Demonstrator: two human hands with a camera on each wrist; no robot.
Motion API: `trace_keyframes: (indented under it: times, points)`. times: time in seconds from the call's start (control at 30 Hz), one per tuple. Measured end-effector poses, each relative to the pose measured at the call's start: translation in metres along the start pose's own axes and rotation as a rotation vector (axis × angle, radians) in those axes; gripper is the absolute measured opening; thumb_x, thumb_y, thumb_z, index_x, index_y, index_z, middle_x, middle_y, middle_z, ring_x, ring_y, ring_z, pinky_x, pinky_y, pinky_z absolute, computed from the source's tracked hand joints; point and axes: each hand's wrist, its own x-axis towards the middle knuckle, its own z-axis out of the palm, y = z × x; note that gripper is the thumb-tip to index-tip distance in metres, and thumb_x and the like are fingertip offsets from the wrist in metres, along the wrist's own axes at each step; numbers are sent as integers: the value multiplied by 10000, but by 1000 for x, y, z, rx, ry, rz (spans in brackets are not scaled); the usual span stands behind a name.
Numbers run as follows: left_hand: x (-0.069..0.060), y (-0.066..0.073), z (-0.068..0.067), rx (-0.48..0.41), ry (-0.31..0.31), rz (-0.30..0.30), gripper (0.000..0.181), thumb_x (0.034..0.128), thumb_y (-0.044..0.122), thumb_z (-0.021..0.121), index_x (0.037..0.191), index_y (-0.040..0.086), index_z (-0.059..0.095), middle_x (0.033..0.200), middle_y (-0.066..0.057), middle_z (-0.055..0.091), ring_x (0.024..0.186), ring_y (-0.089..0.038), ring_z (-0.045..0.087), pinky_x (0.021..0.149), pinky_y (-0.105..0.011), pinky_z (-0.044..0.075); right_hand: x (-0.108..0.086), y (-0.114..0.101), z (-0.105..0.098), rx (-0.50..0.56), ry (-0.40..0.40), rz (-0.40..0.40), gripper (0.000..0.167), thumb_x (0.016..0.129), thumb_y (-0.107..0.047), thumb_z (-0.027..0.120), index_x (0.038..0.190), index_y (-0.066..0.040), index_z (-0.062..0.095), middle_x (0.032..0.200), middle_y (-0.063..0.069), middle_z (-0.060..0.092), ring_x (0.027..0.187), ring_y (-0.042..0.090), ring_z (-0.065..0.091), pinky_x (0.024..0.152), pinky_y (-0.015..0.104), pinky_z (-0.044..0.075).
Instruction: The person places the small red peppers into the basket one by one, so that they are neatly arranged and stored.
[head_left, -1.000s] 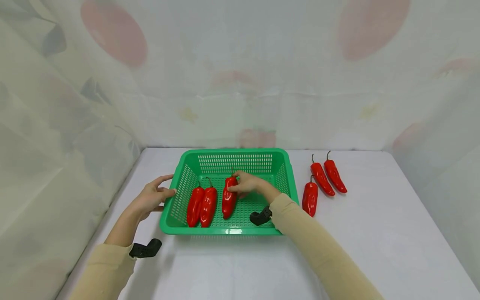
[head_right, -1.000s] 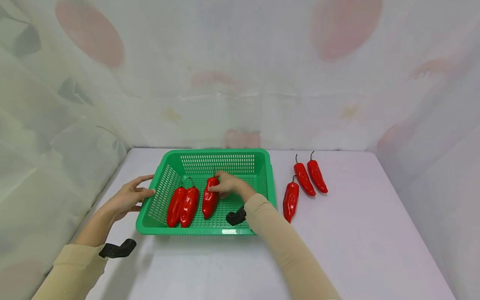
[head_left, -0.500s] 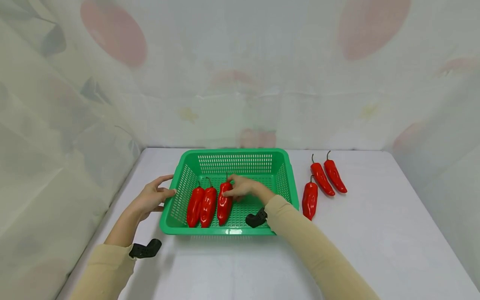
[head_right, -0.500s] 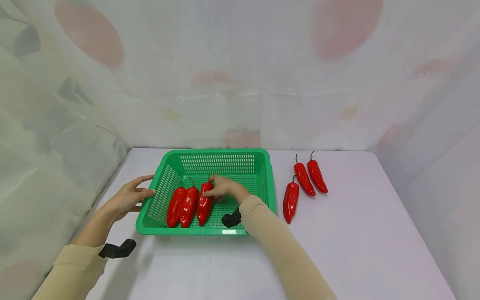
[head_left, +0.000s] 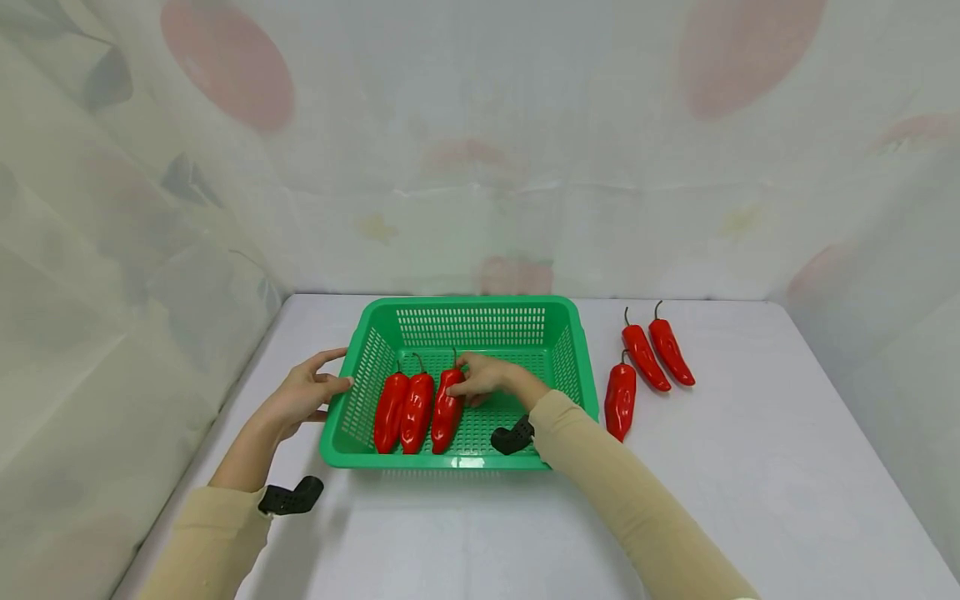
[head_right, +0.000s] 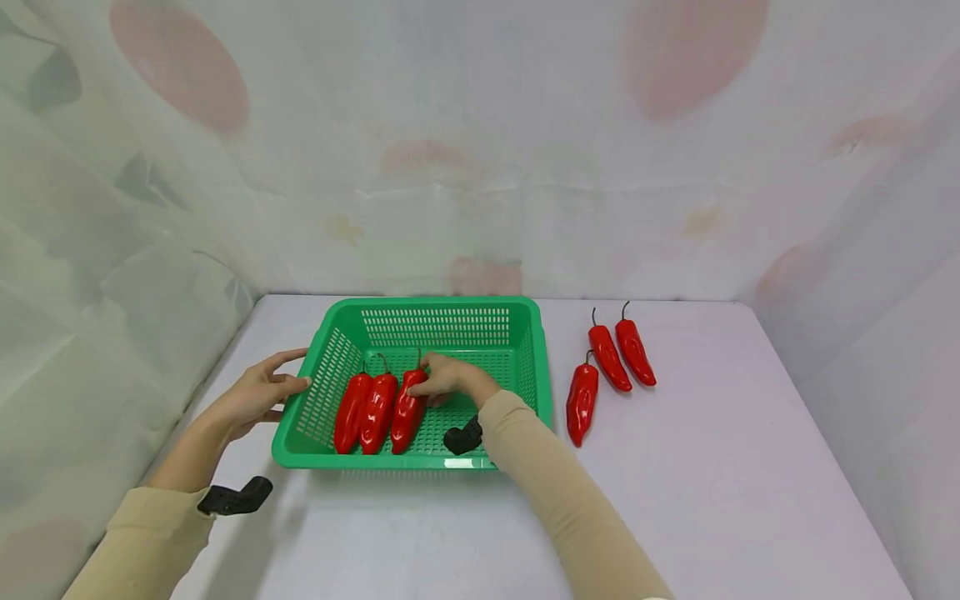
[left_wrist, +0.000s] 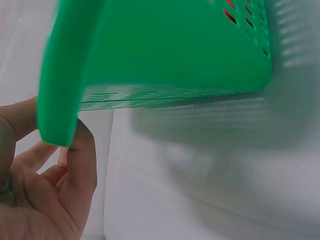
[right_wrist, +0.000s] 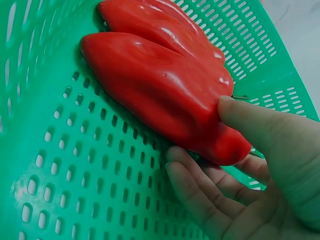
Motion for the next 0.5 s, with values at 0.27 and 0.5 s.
trace_keyframes:
  times: [0.27, 0.5]
  points:
    - [0, 0, 0, -3, 0, -5, 672, 923, 207, 552, 1478, 172, 174, 1113, -230, 533, 845, -225, 630, 742, -440, 541, 0, 1, 0, -50, -36, 16, 643, 881, -193, 624, 1398, -16, 283, 1000, 125, 573, 764, 237, 633, 709, 339, 552]
    - [0, 0, 0, -1, 0, -4, 674, 925, 205, 550, 1480, 174, 169, 1109, -225, 549, 844, -223, 633, 747, -446, 539, -1, 2, 1, -71, -36, 13, 621, 888, -209, 617, 1395, -30, 307, 1092, 129, 546, 718, 226, 628, 701, 368, 554]
